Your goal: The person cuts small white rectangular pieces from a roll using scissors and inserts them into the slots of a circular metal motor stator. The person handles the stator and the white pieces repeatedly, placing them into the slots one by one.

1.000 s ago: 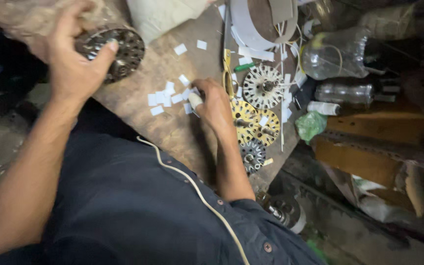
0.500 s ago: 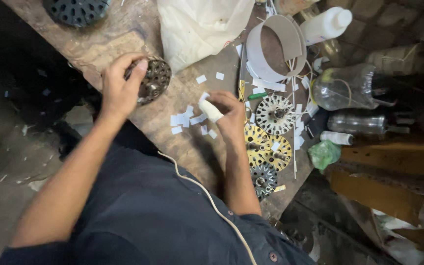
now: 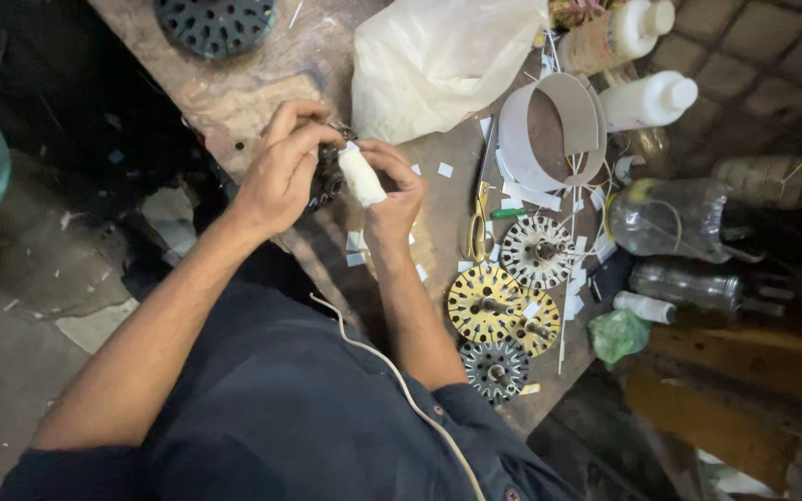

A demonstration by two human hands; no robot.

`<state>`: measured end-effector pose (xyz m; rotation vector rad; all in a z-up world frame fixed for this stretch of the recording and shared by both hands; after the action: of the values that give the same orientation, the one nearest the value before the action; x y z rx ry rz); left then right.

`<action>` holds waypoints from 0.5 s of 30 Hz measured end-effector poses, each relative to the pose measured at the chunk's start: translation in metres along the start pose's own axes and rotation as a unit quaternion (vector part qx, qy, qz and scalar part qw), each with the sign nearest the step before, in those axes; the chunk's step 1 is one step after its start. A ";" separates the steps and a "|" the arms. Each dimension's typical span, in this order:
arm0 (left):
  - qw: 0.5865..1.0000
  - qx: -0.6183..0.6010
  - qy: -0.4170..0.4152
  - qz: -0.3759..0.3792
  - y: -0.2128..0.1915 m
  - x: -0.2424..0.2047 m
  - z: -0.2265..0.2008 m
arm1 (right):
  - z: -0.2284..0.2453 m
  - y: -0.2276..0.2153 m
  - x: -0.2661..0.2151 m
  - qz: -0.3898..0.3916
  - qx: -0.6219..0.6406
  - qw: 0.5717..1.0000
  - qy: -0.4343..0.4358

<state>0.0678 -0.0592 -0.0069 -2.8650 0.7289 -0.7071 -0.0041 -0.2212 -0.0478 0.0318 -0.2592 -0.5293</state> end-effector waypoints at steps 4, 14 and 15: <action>1.000 -0.002 -0.007 0.010 0.000 0.002 0.002 | -0.006 -0.001 0.002 0.002 0.015 1.000 -0.009; 0.995 -0.060 -0.075 -0.008 0.000 -0.005 0.023 | -0.026 0.011 0.013 0.066 0.051 0.995 0.063; 0.995 -0.066 -0.076 -0.010 0.000 -0.005 0.025 | -0.027 0.014 0.012 0.065 0.054 0.994 0.067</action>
<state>0.0751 -0.0574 -0.0309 -3.0071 0.7523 -0.4517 0.0196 -0.2166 -0.0692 0.1541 -0.1565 -0.3822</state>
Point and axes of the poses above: each hand's wrist, its own x-axis towards the middle knuckle, its own y-axis out of the palm, z = x × y, the point moved 10 cm from there along x, towards the middle knuckle, and after that the axes turned 3 degrees about x, right-handed, at the moved point
